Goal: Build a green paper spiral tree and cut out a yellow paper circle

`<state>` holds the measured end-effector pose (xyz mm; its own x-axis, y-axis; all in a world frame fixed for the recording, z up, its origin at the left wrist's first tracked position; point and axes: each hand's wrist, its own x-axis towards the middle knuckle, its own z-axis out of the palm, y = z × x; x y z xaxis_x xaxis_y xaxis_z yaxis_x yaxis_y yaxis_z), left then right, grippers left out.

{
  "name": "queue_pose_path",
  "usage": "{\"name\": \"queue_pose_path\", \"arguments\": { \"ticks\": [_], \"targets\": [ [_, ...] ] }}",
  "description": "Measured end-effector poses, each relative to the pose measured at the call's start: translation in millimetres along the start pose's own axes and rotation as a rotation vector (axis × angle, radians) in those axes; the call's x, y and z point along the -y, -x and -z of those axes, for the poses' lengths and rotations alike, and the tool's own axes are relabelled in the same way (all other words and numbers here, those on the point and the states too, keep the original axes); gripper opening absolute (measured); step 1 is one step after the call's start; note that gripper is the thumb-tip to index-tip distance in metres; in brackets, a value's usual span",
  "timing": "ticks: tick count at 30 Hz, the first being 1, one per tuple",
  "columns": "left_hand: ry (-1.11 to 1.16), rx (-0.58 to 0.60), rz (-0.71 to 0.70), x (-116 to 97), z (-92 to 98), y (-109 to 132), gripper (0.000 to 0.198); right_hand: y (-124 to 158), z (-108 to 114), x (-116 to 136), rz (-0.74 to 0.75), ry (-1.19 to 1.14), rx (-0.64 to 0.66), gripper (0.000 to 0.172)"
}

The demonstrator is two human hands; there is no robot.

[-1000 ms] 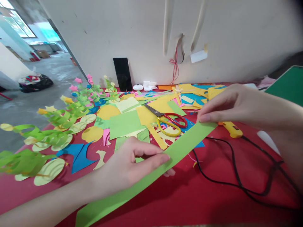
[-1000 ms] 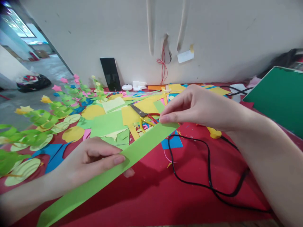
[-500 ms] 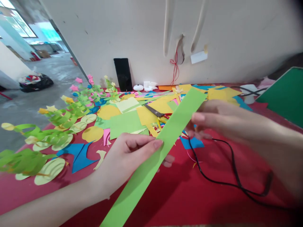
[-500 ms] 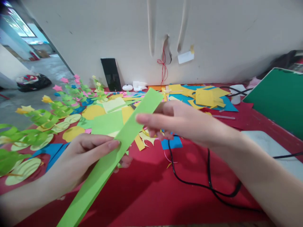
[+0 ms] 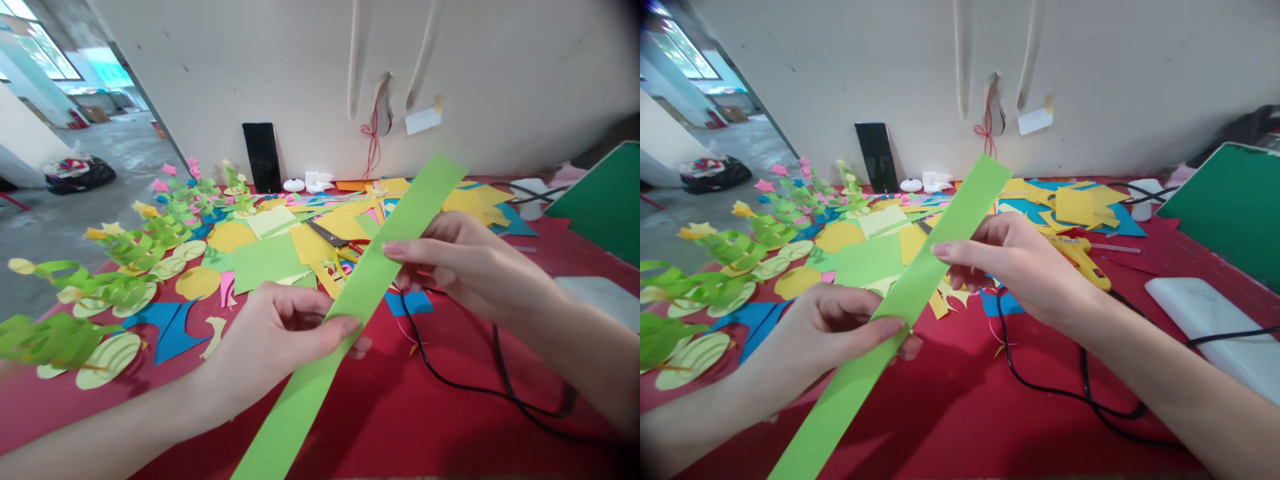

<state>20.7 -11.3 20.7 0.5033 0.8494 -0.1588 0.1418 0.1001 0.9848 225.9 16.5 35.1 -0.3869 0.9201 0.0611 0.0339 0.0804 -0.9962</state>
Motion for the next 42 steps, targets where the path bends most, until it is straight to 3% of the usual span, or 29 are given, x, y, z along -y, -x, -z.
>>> {"name": "queue_pose_path", "arguments": {
  "ticks": [18,23,26,31,38,42],
  "targets": [
    [0.231,0.050,0.093,0.0,-0.1,1.5,0.012,4.4,7.0,-6.4,0.065,0.084,-0.050,0.010],
    [0.268,0.028,0.104,1.1,0.7,1.1,0.011,2.5,2.7,-6.7,0.010,0.055,-0.060,0.014],
    [0.316,0.032,0.093,3.8,2.0,0.1,0.008,0.7,0.1,-5.1,-0.018,0.055,0.038,0.020],
    [0.274,0.022,0.066,5.2,1.8,-2.2,0.009,0.7,-10.9,-1.3,0.019,0.123,0.323,0.011],
    [0.242,0.042,0.058,3.6,-1.0,-0.2,0.008,4.4,-19.8,-0.5,-0.063,0.078,0.340,0.010],
    [0.169,0.060,-0.034,6.2,2.7,2.4,0.023,6.8,-20.1,-2.4,-0.163,-0.004,0.478,0.014]
  ]
}}
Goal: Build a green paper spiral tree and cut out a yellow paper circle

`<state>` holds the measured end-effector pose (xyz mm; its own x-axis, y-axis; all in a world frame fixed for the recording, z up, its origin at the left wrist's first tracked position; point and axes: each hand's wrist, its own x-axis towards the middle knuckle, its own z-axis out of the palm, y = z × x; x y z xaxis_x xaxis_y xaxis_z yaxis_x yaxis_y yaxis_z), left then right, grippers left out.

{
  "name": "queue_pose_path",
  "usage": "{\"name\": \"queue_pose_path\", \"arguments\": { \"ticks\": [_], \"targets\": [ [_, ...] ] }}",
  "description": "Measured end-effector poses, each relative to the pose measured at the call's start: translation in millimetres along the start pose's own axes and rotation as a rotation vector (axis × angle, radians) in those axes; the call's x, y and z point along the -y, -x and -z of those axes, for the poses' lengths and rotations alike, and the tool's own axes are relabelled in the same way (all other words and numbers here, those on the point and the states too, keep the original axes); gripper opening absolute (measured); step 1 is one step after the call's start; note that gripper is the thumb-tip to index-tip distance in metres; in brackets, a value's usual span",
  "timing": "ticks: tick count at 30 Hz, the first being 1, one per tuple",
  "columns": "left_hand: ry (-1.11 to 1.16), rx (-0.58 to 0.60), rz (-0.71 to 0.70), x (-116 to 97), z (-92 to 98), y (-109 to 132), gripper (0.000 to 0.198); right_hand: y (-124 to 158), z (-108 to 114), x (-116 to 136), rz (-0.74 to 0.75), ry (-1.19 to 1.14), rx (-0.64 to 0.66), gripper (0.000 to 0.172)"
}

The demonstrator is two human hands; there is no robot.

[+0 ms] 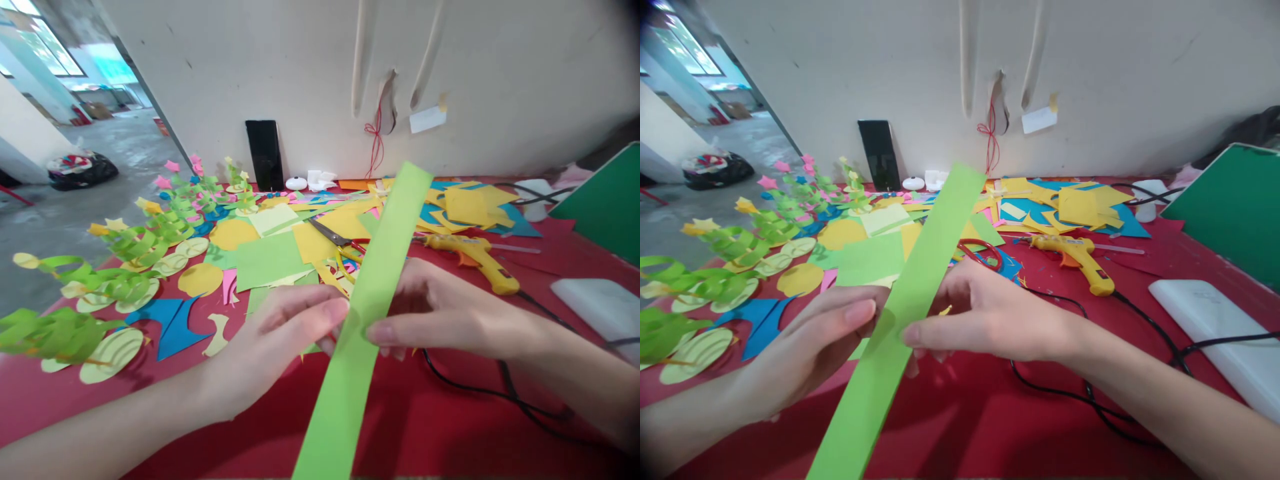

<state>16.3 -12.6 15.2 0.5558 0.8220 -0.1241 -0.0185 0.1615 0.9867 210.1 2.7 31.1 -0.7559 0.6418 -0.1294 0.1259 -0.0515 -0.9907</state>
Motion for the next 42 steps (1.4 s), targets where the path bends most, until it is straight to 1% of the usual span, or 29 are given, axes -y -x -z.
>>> {"name": "queue_pose_path", "arguments": {
  "ticks": [2,4,9,13,17,19,22,27,30,34,37,39,42],
  "targets": [
    [-0.014,0.013,-0.039,1.1,2.4,0.1,0.025,-1.0,-2.3,-1.7,-0.028,-0.076,0.057,0.012],
    [-0.052,0.030,-0.043,2.1,4.2,-0.5,0.024,-2.5,-4.6,-3.4,-0.040,-0.154,0.092,0.009],
    [-0.091,0.079,-0.055,4.1,6.5,-1.7,0.027,-3.9,-4.6,-7.0,-0.074,-0.262,0.092,0.007],
    [-0.054,0.083,-0.058,5.2,6.2,-1.4,0.027,-3.6,-1.4,-10.3,-0.093,-0.236,0.093,0.009],
    [0.071,0.100,-0.075,3.7,3.2,-2.1,0.024,-5.7,1.7,-12.7,-0.062,-0.245,0.110,0.011],
    [0.091,0.113,-0.095,1.9,2.1,-2.7,0.024,-6.3,2.8,-11.9,-0.050,-0.252,0.110,0.009],
    [0.056,0.129,-0.113,0.0,2.3,-2.6,0.025,-4.8,3.4,-8.5,-0.043,-0.214,0.105,0.012],
    [-0.005,0.132,-0.092,3.1,6.1,-1.9,0.027,-1.4,1.9,-4.9,-0.079,-0.182,0.113,0.019],
    [-0.095,0.124,-0.097,2.7,7.2,-2.6,0.028,-2.1,1.4,-5.6,-0.078,-0.208,0.114,0.016],
    [-0.246,0.144,-0.151,-2.0,5.8,-3.0,0.027,-3.5,2.1,-4.2,-0.089,-0.221,0.106,0.010],
    [-0.256,0.115,-0.151,-2.3,4.3,-2.4,0.028,-3.7,2.7,-1.9,-0.114,-0.205,0.080,0.008],
    [-0.258,0.094,-0.142,-0.7,3.7,-2.0,0.027,-3.4,3.2,-2.1,-0.100,-0.215,0.077,0.008],
    [-0.249,0.099,-0.208,1.5,3.6,-1.7,0.027,-2.7,4.8,-4.9,-0.049,-0.238,0.083,0.007]
  ]
}}
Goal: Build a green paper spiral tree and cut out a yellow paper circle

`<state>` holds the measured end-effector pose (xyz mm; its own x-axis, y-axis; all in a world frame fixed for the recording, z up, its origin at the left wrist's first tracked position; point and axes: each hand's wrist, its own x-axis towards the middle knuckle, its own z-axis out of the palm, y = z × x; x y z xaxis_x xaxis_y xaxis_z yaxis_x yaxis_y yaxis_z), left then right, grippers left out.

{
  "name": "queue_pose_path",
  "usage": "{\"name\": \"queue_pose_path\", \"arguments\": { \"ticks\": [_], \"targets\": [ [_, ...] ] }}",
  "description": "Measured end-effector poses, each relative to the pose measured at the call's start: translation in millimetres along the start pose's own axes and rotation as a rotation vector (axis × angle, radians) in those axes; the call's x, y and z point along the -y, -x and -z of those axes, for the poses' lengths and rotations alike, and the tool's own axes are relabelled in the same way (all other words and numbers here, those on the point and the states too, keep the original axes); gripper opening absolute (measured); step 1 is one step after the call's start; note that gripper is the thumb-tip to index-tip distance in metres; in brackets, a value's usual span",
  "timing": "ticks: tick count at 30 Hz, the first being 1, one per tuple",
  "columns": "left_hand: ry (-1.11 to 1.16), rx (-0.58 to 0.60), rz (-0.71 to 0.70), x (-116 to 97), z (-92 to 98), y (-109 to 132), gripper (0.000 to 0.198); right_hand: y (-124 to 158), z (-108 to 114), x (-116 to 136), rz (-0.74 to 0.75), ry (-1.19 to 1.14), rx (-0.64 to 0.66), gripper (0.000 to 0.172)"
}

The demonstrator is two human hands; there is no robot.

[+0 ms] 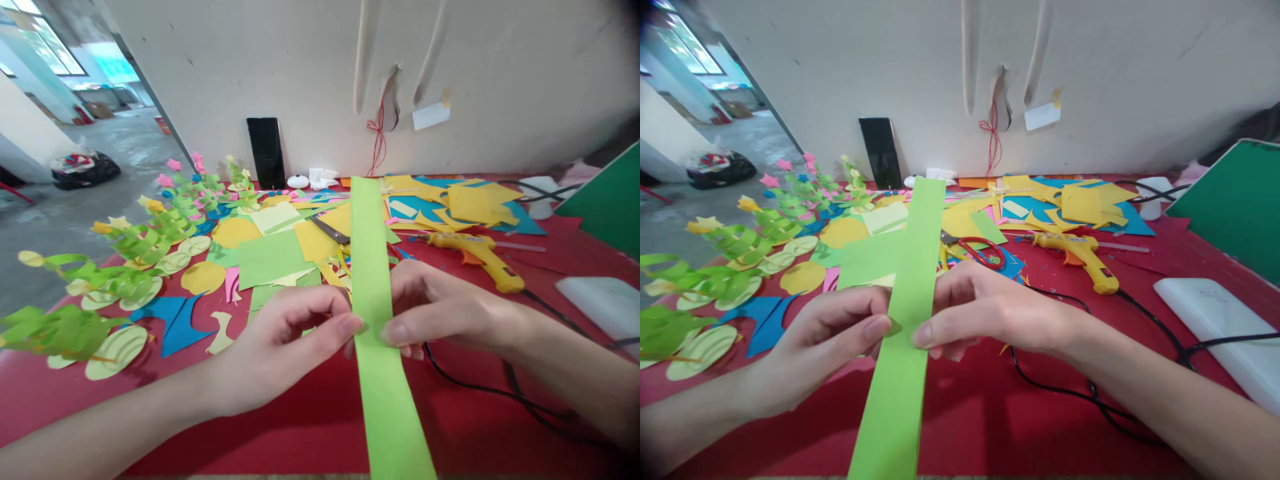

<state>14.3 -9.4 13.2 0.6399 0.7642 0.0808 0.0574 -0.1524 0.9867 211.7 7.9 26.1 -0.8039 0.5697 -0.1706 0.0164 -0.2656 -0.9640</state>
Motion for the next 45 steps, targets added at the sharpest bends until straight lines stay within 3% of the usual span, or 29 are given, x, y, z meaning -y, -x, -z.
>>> {"name": "queue_pose_path", "arguments": {
  "ticks": [15,22,33,37,45],
  "targets": [
    [-0.070,0.018,-0.045,-1.6,0.4,1.9,0.025,-1.6,4.5,-0.1,0.039,0.103,-0.022,0.012],
    [0.058,0.072,-0.030,3.0,2.7,-1.6,0.028,-0.3,7.7,-2.0,0.073,0.144,-0.027,0.013],
    [-0.081,0.075,-0.037,-3.3,0.6,-0.8,0.024,-0.8,8.8,-0.1,0.090,0.124,0.018,0.010],
    [-0.115,0.044,-0.062,-1.6,0.0,-0.6,0.024,-0.6,10.4,-1.7,0.091,0.139,-0.005,0.011],
    [-0.135,0.088,-0.108,3.5,2.2,-3.9,0.025,-4.7,19.7,-9.4,0.124,0.190,-0.027,0.017]
  ]
}}
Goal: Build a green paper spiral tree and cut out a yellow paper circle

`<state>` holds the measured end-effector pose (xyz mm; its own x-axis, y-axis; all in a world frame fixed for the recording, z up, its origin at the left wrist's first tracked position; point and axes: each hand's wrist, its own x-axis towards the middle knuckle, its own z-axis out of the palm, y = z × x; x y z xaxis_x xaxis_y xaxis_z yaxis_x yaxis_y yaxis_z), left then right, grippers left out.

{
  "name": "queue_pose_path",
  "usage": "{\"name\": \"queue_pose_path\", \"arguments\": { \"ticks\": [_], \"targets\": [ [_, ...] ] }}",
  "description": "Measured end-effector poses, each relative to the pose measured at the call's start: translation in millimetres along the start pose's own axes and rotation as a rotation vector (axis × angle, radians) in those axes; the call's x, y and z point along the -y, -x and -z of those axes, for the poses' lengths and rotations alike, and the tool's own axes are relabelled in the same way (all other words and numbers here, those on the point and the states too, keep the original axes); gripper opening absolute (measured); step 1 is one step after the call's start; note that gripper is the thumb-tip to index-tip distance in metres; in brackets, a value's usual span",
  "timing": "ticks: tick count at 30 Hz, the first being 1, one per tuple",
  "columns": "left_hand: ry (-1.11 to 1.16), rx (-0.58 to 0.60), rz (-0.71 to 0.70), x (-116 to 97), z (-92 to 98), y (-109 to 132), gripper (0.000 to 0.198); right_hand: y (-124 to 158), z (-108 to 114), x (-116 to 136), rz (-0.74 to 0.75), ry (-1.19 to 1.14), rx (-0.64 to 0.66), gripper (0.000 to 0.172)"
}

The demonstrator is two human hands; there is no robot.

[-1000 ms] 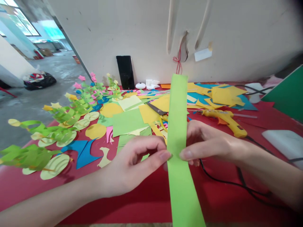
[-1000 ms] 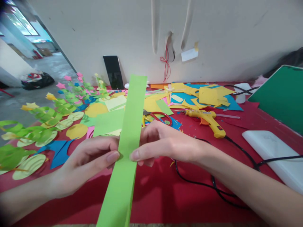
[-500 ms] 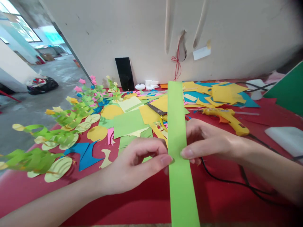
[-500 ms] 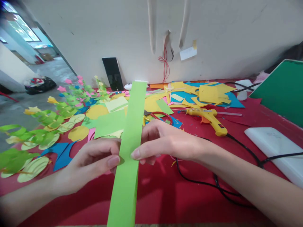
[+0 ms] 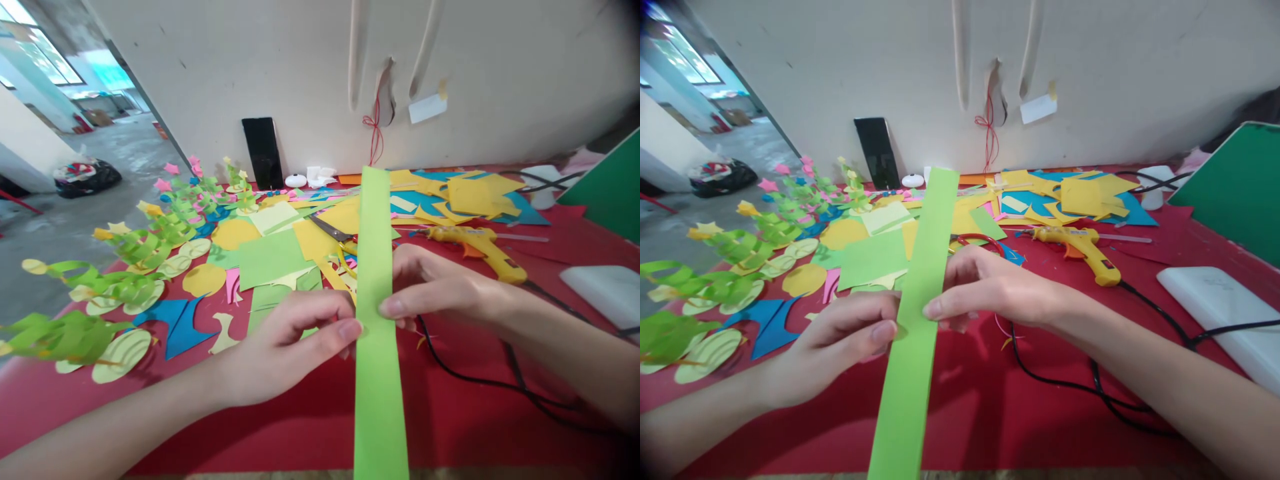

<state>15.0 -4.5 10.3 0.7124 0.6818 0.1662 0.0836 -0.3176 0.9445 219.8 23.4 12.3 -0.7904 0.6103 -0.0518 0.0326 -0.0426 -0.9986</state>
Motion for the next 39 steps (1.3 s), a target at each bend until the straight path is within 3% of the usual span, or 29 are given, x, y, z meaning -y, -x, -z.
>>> {"name": "queue_pose_path", "arguments": {
  "ticks": [21,26,31,39],
  "targets": [
    [0.039,-0.039,0.118,-2.2,-4.4,1.5,0.025,2.1,-0.1,-4.4,0.066,-0.105,0.081,0.012],
    [-0.023,-0.029,0.103,-2.8,-4.6,0.8,0.026,1.5,-3.7,-4.6,0.098,-0.035,0.022,0.039],
    [-0.078,-0.009,0.080,-2.2,-4.4,1.7,0.024,1.8,-12.1,-3.2,0.081,0.026,0.082,0.013],
    [-0.054,-0.044,0.119,-1.9,-5.4,0.6,0.032,2.3,-16.0,-3.0,0.028,-0.031,0.081,0.008]
  ]
}}
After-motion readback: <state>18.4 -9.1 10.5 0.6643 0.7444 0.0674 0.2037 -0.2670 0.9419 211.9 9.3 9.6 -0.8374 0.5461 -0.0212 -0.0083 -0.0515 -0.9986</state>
